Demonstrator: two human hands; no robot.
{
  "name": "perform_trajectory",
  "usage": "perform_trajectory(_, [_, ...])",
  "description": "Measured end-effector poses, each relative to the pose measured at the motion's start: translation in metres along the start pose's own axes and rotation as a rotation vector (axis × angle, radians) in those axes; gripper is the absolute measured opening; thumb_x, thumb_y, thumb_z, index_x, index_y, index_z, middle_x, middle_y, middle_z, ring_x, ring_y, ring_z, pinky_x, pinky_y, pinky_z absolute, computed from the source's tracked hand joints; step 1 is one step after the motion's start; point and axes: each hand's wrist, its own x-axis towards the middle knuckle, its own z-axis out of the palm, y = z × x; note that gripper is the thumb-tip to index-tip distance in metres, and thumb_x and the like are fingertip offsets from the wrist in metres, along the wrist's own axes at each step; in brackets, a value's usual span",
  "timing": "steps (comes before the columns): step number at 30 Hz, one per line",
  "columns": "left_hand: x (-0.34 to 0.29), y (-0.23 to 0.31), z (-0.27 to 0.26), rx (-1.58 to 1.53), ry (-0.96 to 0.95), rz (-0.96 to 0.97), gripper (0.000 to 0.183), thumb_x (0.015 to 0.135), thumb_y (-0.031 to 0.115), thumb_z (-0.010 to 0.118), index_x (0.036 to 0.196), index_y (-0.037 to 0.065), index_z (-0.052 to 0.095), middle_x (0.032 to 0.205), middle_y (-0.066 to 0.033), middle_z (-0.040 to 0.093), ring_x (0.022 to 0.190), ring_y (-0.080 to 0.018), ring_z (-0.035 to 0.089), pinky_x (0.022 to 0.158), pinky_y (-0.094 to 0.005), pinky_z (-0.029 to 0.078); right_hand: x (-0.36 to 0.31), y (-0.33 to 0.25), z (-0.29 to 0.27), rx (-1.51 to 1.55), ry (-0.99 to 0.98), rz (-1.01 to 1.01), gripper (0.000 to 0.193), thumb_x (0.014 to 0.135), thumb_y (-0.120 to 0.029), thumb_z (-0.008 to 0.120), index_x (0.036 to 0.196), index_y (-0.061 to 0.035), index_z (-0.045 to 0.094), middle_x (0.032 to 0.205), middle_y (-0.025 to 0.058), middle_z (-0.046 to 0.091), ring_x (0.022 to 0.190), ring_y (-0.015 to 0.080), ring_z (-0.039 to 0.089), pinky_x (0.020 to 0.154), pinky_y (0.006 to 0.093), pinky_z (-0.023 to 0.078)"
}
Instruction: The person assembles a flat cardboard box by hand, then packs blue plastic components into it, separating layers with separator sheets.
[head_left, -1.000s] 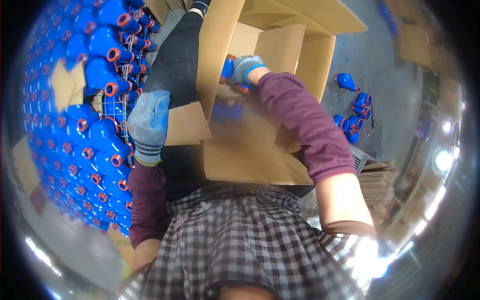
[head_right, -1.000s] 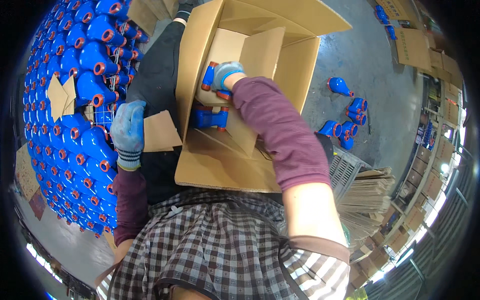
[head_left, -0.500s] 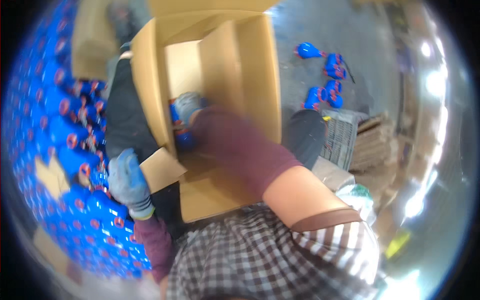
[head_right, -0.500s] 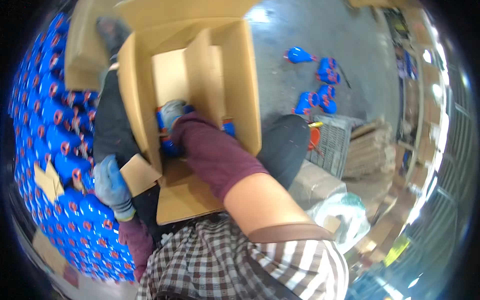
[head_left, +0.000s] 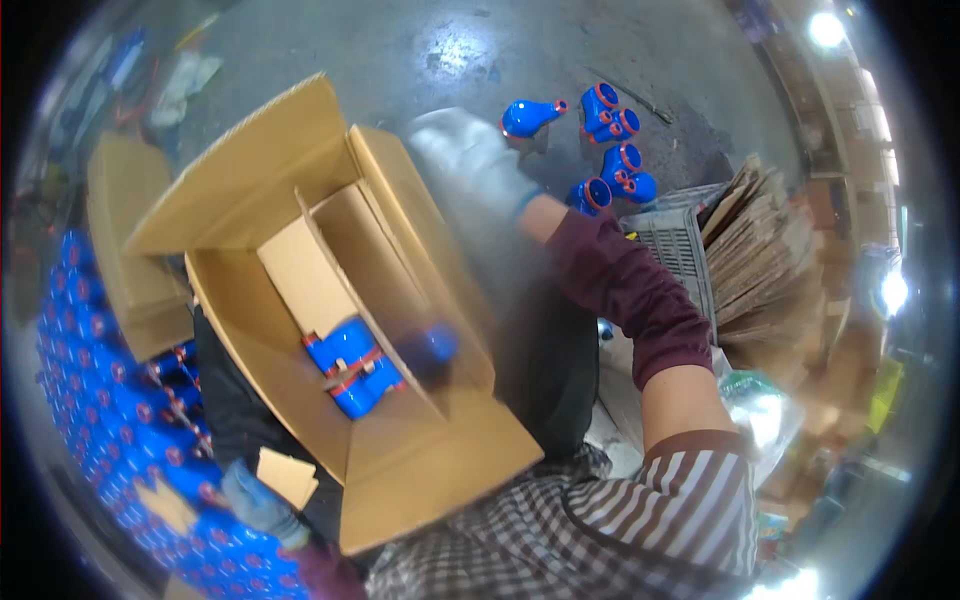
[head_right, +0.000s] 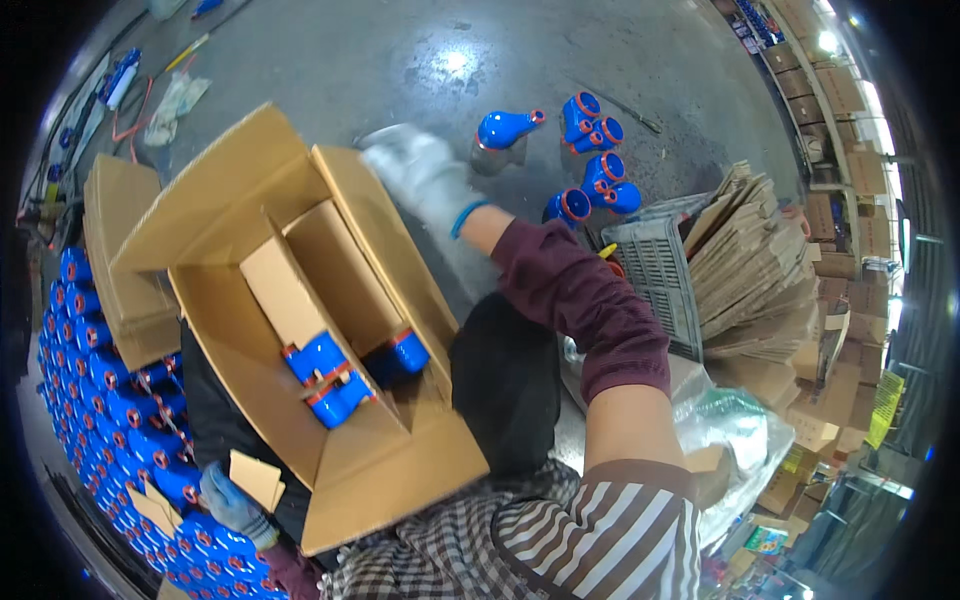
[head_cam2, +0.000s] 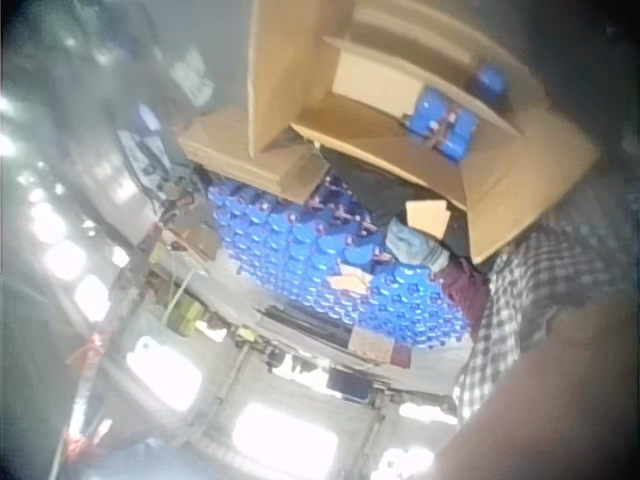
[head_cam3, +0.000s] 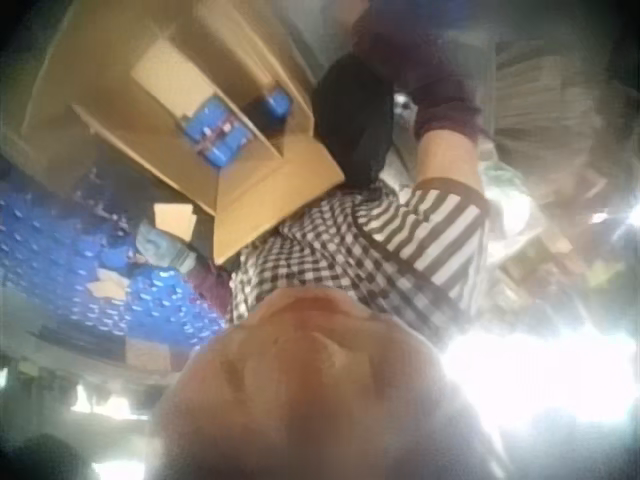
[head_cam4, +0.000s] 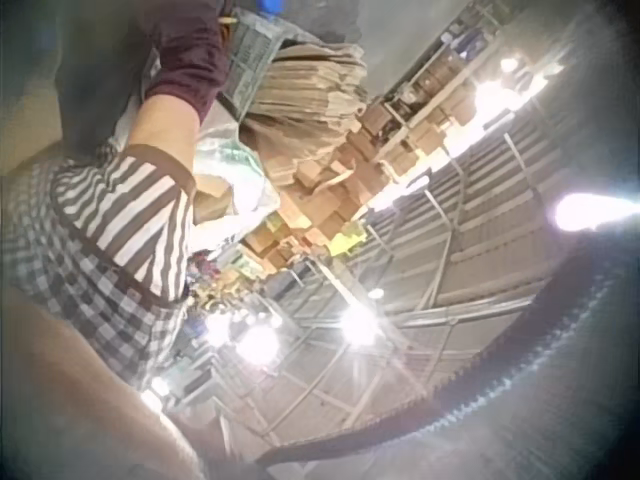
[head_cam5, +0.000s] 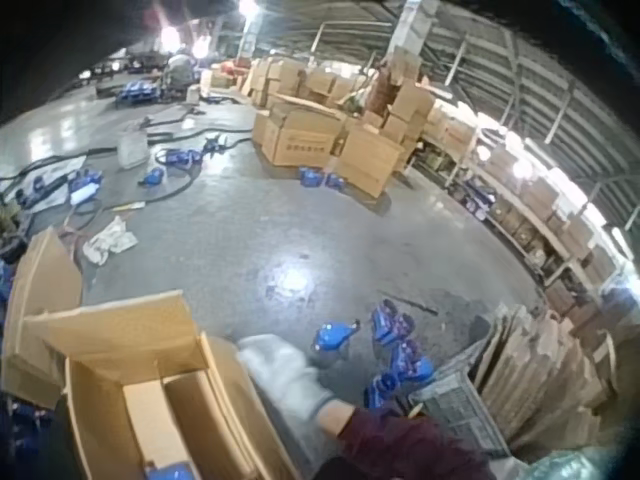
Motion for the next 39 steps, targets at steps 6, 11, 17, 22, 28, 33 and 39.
perform_trajectory(6, [0.014, 0.014, 0.001, 0.269, -0.042, 0.276, 0.017, 0.093, 0.008, 0.048, 0.101, -0.004, 0.058, 0.093, -0.0168, 0.060, 0.082, -0.0326, 0.059, 0.072, -0.0367, 0.049, 0.131, 0.231, -0.119, -0.340, 0.135, 0.856, 0.087, 0.075, -0.052, 0.066, 0.137, -0.0007, 0.032, 0.137, 0.0192, 0.041, 0.123, 0.0256, 0.046, 0.099, 0.0353, 0.038])
perform_trajectory(11, [0.044, 0.067, -0.004, 0.117, 0.015, -0.057, 0.018, 0.090, 0.011, 0.057, 0.079, -0.001, 0.065, 0.074, -0.0128, 0.063, 0.065, -0.0268, 0.060, 0.059, -0.0355, 0.050, 0.180, 0.279, -0.106, -0.198, 0.611, 1.295, 0.109, 0.065, -0.056, 0.073, 0.141, 0.0008, 0.019, 0.147, 0.0226, 0.022, 0.131, 0.0328, 0.035, 0.103, 0.0418, 0.035])
perform_trajectory(17, [0.050, 0.071, 0.000, 0.282, -0.006, 0.117, 0.018, 0.091, 0.012, 0.056, 0.081, 0.000, 0.065, 0.074, -0.0118, 0.062, 0.063, -0.0262, 0.059, 0.057, -0.0349, 0.049, 0.160, 0.299, -0.124, -0.267, 0.830, 1.084, 0.099, 0.058, -0.052, 0.077, 0.127, 0.0072, 0.038, 0.132, 0.0208, 0.042, 0.113, 0.0344, 0.051, 0.093, 0.0499, 0.042])
perform_trajectory(22, [0.019, 0.031, -0.010, 0.192, -0.117, 0.024, 0.021, 0.093, 0.008, 0.047, 0.098, -0.007, 0.061, 0.095, -0.0169, 0.062, 0.087, -0.0298, 0.059, 0.082, -0.0362, 0.047, 0.057, 0.244, -0.121, 0.774, 0.305, 0.801, 0.045, 0.075, -0.033, 0.065, 0.111, -0.0079, 0.053, 0.105, 0.0083, 0.058, 0.091, 0.0248, 0.061, 0.075, 0.0441, 0.052])
perform_trajectory(28, [0.026, 0.038, -0.005, -0.031, 0.002, 0.016, 0.014, 0.092, 0.004, 0.051, 0.095, -0.005, 0.061, 0.090, -0.0159, 0.062, 0.080, -0.0291, 0.060, 0.073, -0.0352, 0.049, -0.055, 0.103, -0.124, 0.982, -0.242, 0.581, 0.062, 0.074, -0.022, 0.064, 0.129, -0.0048, 0.043, 0.117, 0.0085, 0.056, 0.101, 0.0226, 0.059, 0.091, 0.0380, 0.047])
perform_trajectory(33, [0.015, 0.021, -0.009, -0.173, 0.008, -0.098, 0.015, 0.091, 0.005, 0.050, 0.092, -0.003, 0.063, 0.087, -0.0134, 0.063, 0.079, -0.0249, 0.059, 0.072, -0.0332, 0.047, -0.098, -0.008, -0.101, 0.919, -0.491, 0.402, 0.084, 0.069, -0.013, 0.061, 0.144, -0.0076, 0.024, 0.131, 0.0080, 0.046, 0.119, 0.0214, 0.048, 0.099, 0.0370, 0.040])
perform_trajectory(39, [-0.012, -0.072, -0.093, 0.053, 0.144, -0.386, 0.035, 0.096, 0.028, 0.044, 0.105, 0.000, 0.063, 0.100, -0.0146, 0.065, 0.091, -0.0265, 0.061, 0.081, -0.0348, 0.046, -0.133, -0.040, -0.057, 0.243, -0.447, -0.165, 0.084, 0.060, -0.010, 0.071, 0.135, -0.0062, 0.033, 0.127, 0.0106, 0.045, 0.115, 0.0227, 0.049, 0.098, 0.0356, 0.040])
